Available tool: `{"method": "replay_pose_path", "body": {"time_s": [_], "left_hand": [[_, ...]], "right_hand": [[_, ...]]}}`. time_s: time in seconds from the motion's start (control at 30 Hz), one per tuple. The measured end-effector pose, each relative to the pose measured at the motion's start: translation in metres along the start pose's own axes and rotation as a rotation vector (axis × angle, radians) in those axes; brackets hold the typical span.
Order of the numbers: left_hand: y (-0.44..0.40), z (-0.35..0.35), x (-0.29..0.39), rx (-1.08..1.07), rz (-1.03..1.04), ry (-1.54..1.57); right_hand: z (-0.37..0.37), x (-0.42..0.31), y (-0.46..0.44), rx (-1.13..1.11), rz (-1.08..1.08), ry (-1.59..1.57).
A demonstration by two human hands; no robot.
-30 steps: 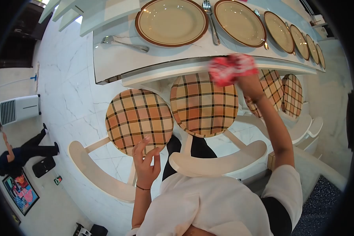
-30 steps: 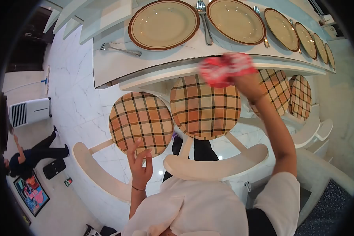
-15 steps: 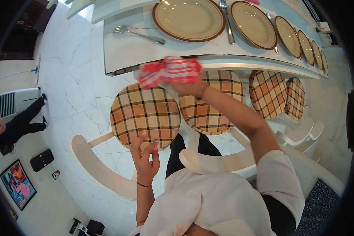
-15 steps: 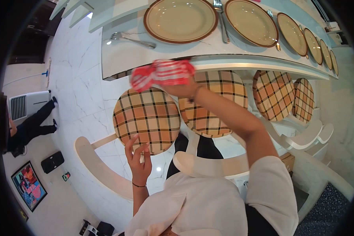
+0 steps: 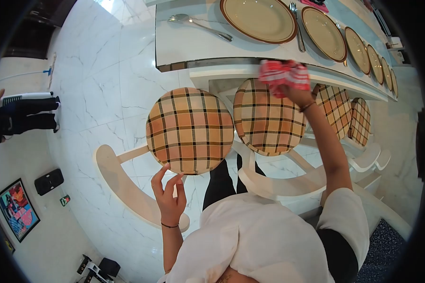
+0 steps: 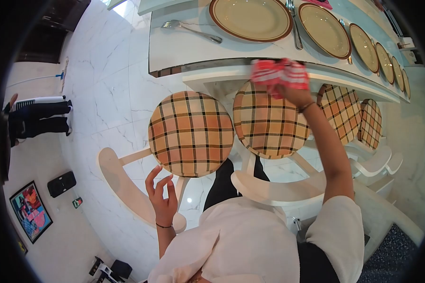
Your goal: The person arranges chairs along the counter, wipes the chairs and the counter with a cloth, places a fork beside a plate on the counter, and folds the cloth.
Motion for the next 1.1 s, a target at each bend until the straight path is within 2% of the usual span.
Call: {"method": "replay_pose_path", "body": {"time_s": [0.07, 0.13, 0.2, 0.27, 0.3, 0.33, 0.4, 0.43, 0.47, 0.5, 0.53, 0.57, 0.67, 0.73, 0.77, 0.87, 0.93, 0.97, 1.07, 1.1], "left_hand": [[0.003, -0.002, -0.005, 0.009, -0.001, 0.003], [0.005, -0.003, -0.005, 0.012, 0.006, 0.004], [0.002, -0.001, -0.002, -0.001, 0.030, -0.003], [-0.004, 0.006, 0.007, -0.030, 0.060, -0.012], [-0.008, 0.011, 0.011, -0.048, 0.082, -0.020], [-0.013, 0.017, 0.017, -0.066, 0.104, -0.029], [-0.028, 0.032, 0.034, -0.105, 0.170, -0.082], [-0.036, 0.039, 0.043, -0.133, 0.209, -0.130], [-0.045, 0.045, 0.055, -0.187, 0.253, -0.205], [-0.053, 0.055, 0.063, -0.177, 0.261, -0.183], [-0.059, 0.066, 0.071, -0.166, 0.266, -0.162], [-0.067, 0.074, 0.085, -0.179, 0.267, -0.181], [-0.082, 0.099, 0.115, -0.194, 0.310, -0.189], [-0.090, 0.114, 0.131, -0.218, 0.345, -0.227], [-0.093, 0.122, 0.139, -0.228, 0.348, -0.221], [-0.103, 0.147, 0.162, -0.244, 0.372, -0.220], [-0.108, 0.162, 0.179, -0.264, 0.363, -0.211], [-0.110, 0.170, 0.182, -0.274, 0.375, -0.208], [-0.116, 0.189, 0.200, -0.312, 0.375, -0.215], [-0.117, 0.194, 0.206, -0.316, 0.373, -0.236]], "right_hand": [[-0.004, 0.018, 0.023, 0.080, 0.132, 0.149], [0.004, 0.015, 0.024, 0.120, 0.192, 0.033], [0.006, -0.012, 0.001, 0.174, 0.163, -0.107], [0.001, -0.056, -0.030, 0.302, 0.039, -0.165], [0.027, -0.068, -0.042, 0.312, -0.014, -0.302], [0.007, -0.091, -0.063, 0.359, -0.044, -0.275], [0.017, -0.123, -0.082, 0.552, -0.086, -0.312], [0.015, -0.128, -0.094, 0.529, -0.181, -0.413], [0.017, -0.128, -0.097, 0.326, -0.155, -0.331], [0.021, -0.121, -0.095, 0.365, -0.166, -0.530], [0.025, -0.109, -0.088, 0.408, -0.178, -0.731], [0.016, -0.088, -0.071, 0.327, -0.218, -0.396], [0.014, -0.007, -0.023, 0.415, -0.177, -0.415], [0.013, 0.058, 0.020, 0.272, -0.006, -0.506], [-0.001, 0.088, 0.045, 0.347, 0.011, -0.510], [-0.034, 0.185, 0.115, 0.241, 0.317, -0.356], [-0.028, 0.259, 0.171, 0.323, 0.234, 0.011], [-0.036, 0.281, 0.194, 0.324, 0.332, 0.130], [-0.010, 0.378, 0.276, 0.249, 0.665, 0.141], [-0.019, 0.391, 0.288, 0.190, 0.834, 0.049]]}}
Point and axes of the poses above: each hand's wrist, its own y-axis away from the middle knuckle, its own z-axis out of the palm, x = y × z, the point moved 1 cm from there along -y, towards the middle knuckle, and after that the axes turned 3 degrees about -x, right-handed, at the moved point
